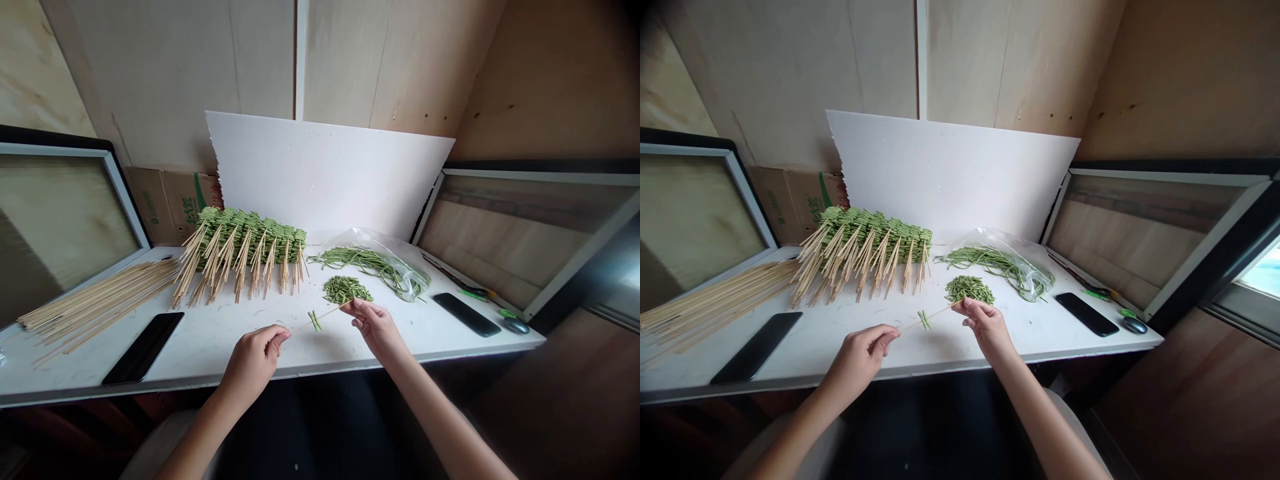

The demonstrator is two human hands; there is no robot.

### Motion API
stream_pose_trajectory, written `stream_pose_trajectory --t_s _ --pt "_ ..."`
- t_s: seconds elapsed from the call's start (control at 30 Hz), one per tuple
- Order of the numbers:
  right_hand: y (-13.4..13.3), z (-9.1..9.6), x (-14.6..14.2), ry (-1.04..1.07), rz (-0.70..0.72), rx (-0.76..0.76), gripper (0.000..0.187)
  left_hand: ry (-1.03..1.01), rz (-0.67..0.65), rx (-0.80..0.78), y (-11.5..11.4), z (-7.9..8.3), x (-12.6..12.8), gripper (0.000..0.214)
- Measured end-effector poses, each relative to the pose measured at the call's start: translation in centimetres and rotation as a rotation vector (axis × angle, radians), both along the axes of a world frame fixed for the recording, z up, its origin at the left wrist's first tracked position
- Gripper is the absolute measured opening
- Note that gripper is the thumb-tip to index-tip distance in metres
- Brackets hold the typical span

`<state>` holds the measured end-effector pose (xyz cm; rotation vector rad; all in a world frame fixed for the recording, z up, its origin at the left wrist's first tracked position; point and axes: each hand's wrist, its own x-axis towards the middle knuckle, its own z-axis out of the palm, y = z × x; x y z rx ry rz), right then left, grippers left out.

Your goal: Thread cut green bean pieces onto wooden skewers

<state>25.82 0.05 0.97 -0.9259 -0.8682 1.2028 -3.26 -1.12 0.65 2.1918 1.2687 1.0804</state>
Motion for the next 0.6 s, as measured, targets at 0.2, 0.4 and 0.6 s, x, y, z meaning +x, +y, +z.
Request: stream_pose_trajectory --t_s 0.2,0.4,0.6 --pt "0.08 0.03 0.2 -0.054 -0.012 0.01 0.029 0.013 0.001 0.008 0.03 -0.26 -0.11 0.031" --pt "-0.01 -0.18 0.32 -0.127 0.005 0.035 0.027 0.036 -0.007 0.031 0.04 -0.15 -0.18 0.031" --pt "-0.32 0.43 0.51 -0.173 0.018 0.055 0.025 0.013 -0.007 0.019 -0.13 0.1 -0.13 0.031"
